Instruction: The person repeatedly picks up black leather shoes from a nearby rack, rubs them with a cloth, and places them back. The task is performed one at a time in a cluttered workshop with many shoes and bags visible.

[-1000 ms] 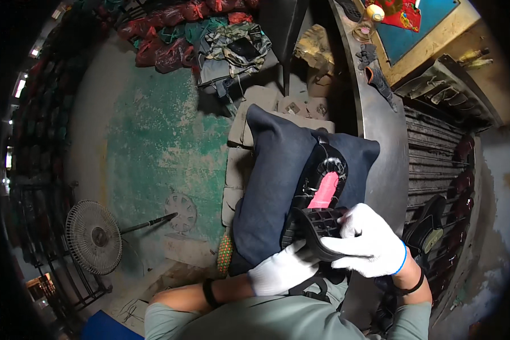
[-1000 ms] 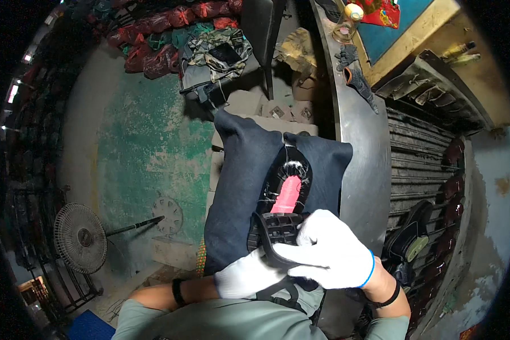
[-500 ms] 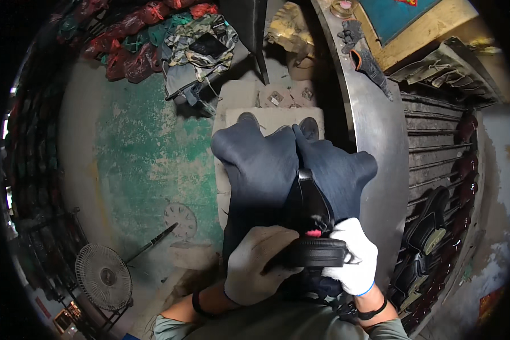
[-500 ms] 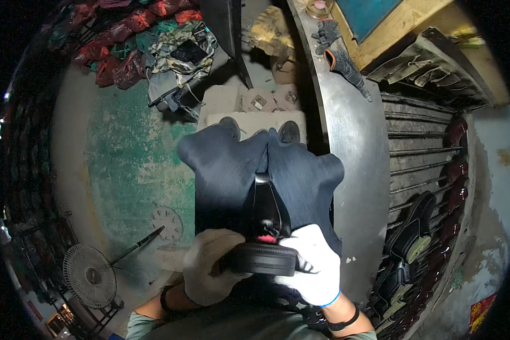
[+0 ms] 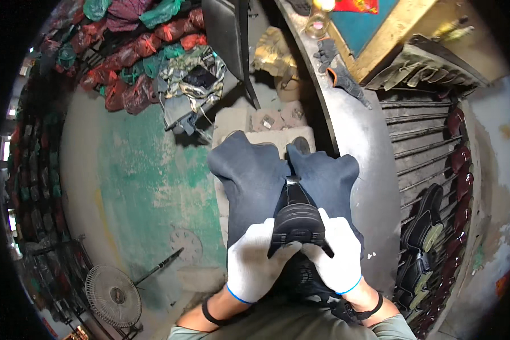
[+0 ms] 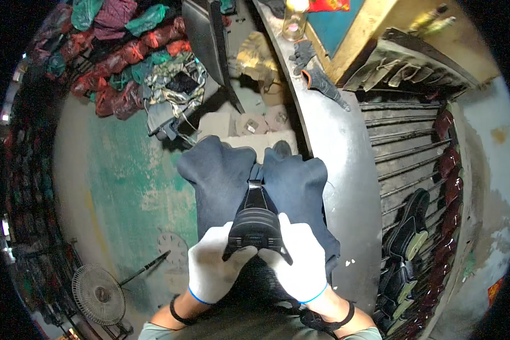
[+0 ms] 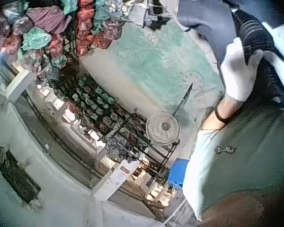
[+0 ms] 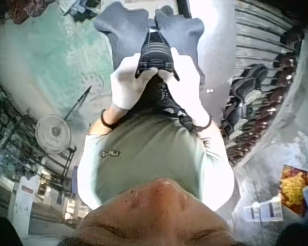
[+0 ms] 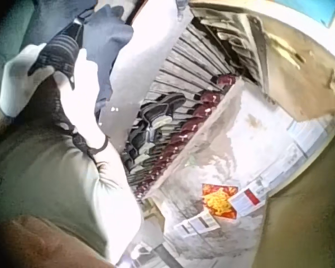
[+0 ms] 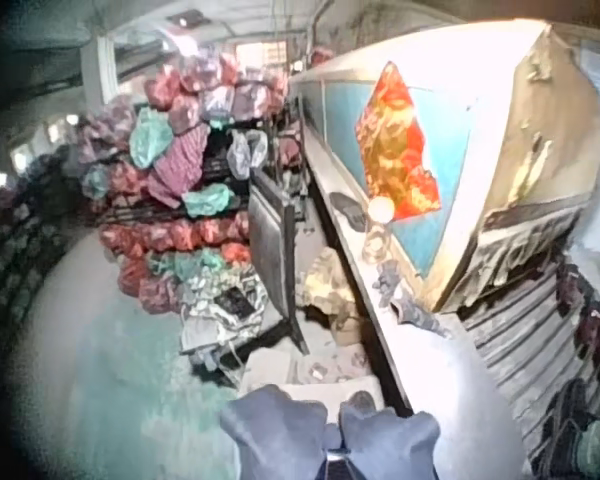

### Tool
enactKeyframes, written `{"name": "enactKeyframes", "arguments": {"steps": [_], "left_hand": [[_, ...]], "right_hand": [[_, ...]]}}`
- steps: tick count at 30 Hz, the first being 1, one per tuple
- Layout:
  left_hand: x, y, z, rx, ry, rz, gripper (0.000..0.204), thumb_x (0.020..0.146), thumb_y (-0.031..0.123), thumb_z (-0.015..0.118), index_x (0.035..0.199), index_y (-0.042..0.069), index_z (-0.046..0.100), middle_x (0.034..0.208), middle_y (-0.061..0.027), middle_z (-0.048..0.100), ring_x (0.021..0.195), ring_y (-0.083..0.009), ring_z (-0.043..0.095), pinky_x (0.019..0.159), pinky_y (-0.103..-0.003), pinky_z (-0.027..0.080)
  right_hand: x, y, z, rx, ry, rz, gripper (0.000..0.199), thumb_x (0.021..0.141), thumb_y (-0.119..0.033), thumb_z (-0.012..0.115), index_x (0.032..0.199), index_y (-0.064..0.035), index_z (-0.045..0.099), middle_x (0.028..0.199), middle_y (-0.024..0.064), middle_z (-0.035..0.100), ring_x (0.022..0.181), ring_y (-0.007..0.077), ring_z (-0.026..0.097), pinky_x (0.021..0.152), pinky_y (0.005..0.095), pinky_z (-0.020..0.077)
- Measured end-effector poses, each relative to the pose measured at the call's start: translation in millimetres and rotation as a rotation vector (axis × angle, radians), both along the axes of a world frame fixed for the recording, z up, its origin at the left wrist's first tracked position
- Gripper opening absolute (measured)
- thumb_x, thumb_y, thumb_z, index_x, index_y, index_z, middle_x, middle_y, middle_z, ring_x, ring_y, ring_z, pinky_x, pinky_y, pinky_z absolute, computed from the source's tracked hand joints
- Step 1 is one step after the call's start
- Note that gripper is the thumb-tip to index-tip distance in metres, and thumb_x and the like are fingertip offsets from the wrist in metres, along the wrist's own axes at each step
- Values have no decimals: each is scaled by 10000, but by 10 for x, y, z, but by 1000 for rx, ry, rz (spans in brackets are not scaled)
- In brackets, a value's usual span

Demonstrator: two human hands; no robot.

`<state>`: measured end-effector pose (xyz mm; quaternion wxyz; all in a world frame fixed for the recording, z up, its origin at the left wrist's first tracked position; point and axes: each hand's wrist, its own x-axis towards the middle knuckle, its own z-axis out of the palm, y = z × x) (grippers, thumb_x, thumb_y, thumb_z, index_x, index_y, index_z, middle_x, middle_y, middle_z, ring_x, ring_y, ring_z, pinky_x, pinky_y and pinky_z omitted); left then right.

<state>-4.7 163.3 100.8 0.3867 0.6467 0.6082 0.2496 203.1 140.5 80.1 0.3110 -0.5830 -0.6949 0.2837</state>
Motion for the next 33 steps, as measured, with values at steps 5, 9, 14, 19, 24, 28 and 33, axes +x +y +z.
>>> {"name": "enactKeyframes", "arguments": {"steps": [5,9,14,19,24,28,33], "left_hand": [[-4,-415,536,324,-85,71,661,698,377,1048,1193,31,780,985,-130,778,855,-316,764,825,-388,622],[-7,-696,951,87,-625,92,978,628,382,1094,1372,-70,648,1220,-185,769,1068,-290,773,978,-387,605],[96,-1223,406,332,12,37,1136,695,281,1035,1624,-54,473,1570,-320,589,1413,-463,642,1185,-498,536],[-29,-1389,135,218,365,-851,655,1016,392,756,1565,71,599,1689,-231,505,1621,-438,421,1242,-812,279],[14,-956,-341,24,-1011,409,604,1173,311,541,1699,30,443,1758,-203,448,1664,-378,356,1387,-476,191],[159,-624,-705,45,-518,112,575,1229,270,381,1734,-3,352,1773,-135,423,1639,-271,369,1369,-383,239],[354,-670,-723,-534,-1212,350,597,1207,501,468,1650,104,514,1583,-88,619,1414,-210,609,1242,-414,474]], "right_hand": [[-129,-338,504,293,2,-12,807,765,-245,984,1417,123,683,1076,204,744,953,370,733,815,432,611],[-73,-777,547,402,198,119,642,749,18,745,1383,109,704,1308,272,672,1173,404,715,967,498,621],[-17,-960,258,-501,1732,-209,845,982,-437,805,1625,25,509,1627,227,542,1446,399,610,1180,555,537],[306,-1072,-920,-952,1896,-248,743,927,-316,670,1547,82,573,1496,290,674,1320,429,696,1184,548,544],[428,-1266,-1076,-1017,2084,-50,802,901,-322,697,1580,75,544,1538,306,638,1395,447,650,1267,557,476],[297,-1131,-730,-867,2021,-35,981,888,-346,820,1694,31,407,1646,269,540,1493,411,568,1293,532,438],[298,-958,33,-485,863,29,1181,880,-165,895,1801,-44,167,1663,155,431,1438,282,573,1203,418,485]]}}
